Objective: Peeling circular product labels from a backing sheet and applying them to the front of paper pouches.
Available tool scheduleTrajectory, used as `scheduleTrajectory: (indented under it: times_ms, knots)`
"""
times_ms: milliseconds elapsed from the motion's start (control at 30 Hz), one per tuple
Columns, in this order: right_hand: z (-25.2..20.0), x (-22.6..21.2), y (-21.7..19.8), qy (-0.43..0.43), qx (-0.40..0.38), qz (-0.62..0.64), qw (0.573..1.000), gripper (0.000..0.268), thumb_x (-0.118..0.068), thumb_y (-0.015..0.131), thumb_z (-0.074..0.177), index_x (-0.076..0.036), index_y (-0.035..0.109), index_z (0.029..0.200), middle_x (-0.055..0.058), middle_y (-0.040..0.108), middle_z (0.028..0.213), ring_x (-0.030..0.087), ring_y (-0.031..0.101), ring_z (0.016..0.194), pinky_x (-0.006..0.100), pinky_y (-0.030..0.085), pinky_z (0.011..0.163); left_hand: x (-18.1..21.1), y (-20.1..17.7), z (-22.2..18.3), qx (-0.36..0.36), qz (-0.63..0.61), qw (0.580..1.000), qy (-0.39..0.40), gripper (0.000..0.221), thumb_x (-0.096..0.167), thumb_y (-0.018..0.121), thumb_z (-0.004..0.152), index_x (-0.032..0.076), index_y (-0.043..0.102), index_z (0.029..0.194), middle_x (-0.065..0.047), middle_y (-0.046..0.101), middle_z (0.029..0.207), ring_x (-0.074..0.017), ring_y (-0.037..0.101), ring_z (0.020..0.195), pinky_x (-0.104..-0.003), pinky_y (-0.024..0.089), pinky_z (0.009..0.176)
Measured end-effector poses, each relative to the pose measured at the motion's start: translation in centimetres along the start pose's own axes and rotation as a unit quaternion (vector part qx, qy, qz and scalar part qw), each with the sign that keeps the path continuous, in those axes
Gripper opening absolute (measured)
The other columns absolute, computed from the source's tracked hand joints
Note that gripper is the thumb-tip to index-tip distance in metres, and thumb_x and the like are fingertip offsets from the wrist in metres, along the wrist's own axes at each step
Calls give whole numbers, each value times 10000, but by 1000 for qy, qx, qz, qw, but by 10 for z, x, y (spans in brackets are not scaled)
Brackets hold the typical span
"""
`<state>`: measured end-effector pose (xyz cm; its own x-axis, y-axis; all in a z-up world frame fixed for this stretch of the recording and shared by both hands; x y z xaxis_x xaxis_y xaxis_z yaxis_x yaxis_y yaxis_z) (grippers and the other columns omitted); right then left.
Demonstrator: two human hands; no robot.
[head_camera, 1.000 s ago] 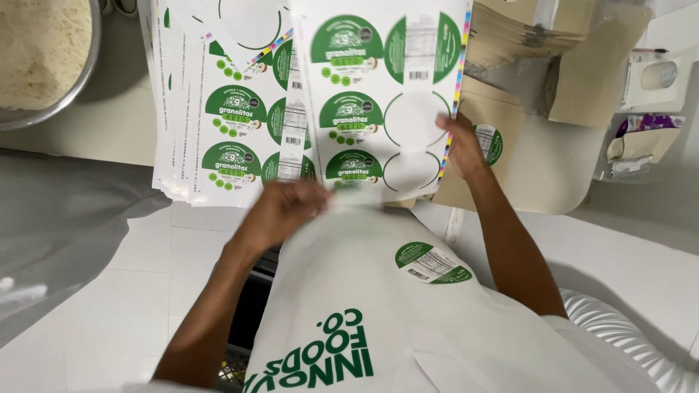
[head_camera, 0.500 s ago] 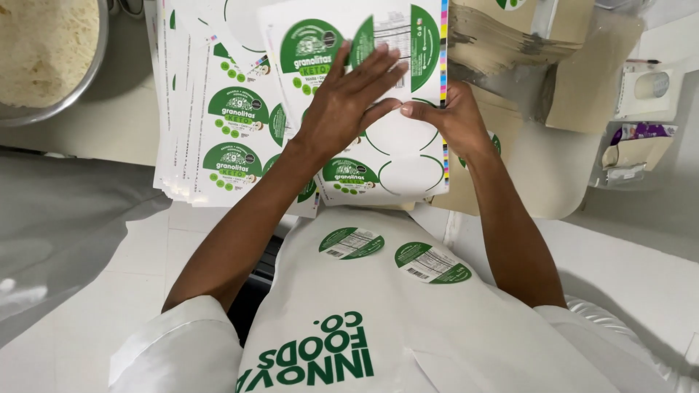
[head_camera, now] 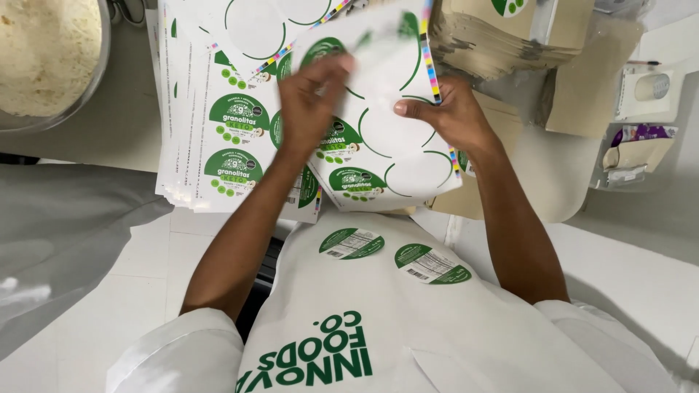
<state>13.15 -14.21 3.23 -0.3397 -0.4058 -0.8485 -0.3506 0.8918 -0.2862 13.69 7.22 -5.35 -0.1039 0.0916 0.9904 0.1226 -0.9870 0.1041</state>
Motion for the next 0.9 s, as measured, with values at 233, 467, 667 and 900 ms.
scheduleTrajectory:
  times_ms: [233,467,667,900]
  knots:
    - [63,10,-7,-116,54,73,989,398,-269,800,871,-118,682,1220,88,722,1295,263,709,1245,426,571,1097,64,-112,24,291,-145,942,80,213,273,730,958,62,760,960,51,363,631,-65,356,609,-297,455,557]
    - [168,75,48,178,122,119,969,270,-376,547,1001,-127,597,1092,4,606,852,98,495,639,255,414,577,73,-130,-22,323,-40,945,28,300,387,720,924,96,741,994,-128,764,1068,-338,761,1066,-378,733,737]
    - [202,85,77,189,95,282,936,306,-69,660,961,85,577,1212,182,680,1026,254,765,896,324,658,849,50,-120,-42,316,-18,949,4,289,345,752,935,90,752,1071,-134,746,1139,-321,721,1103,-387,738,777]
    - [99,31,75,111,-107,239,959,796,-723,374,832,-31,725,1012,130,793,974,229,768,883,331,630,878,35,-78,-54,72,192,970,127,198,28,717,1019,42,707,1216,-129,740,1200,-248,750,1103,-365,636,1011]
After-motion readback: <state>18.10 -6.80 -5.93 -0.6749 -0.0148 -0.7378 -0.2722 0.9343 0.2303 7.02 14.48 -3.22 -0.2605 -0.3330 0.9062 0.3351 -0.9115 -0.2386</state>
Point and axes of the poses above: each hand's wrist, its own z-axis towards the middle knuckle, its own y-axis out of the palm, x = y × z, the point moved 2 cm from there along z, towards the middle knuckle
